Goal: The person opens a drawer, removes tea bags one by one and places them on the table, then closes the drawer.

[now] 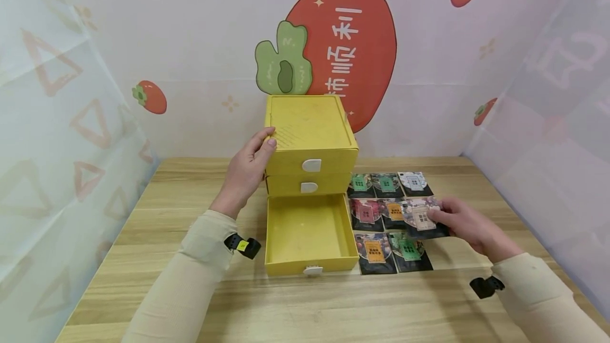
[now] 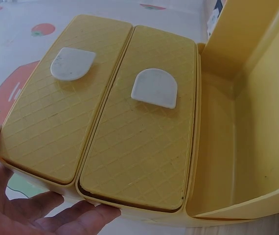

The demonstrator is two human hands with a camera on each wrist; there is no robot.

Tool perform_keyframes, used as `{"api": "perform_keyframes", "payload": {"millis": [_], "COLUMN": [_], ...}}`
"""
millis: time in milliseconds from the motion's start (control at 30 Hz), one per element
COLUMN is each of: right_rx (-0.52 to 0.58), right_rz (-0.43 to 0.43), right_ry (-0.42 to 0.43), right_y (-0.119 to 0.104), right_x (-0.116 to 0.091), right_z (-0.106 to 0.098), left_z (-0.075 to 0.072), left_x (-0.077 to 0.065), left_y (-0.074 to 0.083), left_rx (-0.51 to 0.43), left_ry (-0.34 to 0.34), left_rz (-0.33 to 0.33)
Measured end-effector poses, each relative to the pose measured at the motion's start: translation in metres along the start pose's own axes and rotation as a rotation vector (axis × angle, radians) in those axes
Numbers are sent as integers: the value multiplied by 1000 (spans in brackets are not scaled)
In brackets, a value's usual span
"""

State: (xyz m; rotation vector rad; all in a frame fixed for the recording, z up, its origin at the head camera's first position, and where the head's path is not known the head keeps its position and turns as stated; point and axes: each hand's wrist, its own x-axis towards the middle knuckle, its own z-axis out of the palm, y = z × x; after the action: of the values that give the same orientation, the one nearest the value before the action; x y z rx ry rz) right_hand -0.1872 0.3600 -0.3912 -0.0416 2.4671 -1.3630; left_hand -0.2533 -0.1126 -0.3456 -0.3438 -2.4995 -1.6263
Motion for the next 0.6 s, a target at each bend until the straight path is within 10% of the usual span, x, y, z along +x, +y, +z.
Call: {"api": "perform_keyframes", "payload": {"millis": [600], "right_rx": [26], "right_rz": [136], "right_ry": [-55], "right_y": [51], "right_x": [-17], "right_z": [-23], "left_z": [0], "left_x": [0], "left_y": [0], "left_rx": [-4], "left_ry": [-2], "left_rz": [6]}}
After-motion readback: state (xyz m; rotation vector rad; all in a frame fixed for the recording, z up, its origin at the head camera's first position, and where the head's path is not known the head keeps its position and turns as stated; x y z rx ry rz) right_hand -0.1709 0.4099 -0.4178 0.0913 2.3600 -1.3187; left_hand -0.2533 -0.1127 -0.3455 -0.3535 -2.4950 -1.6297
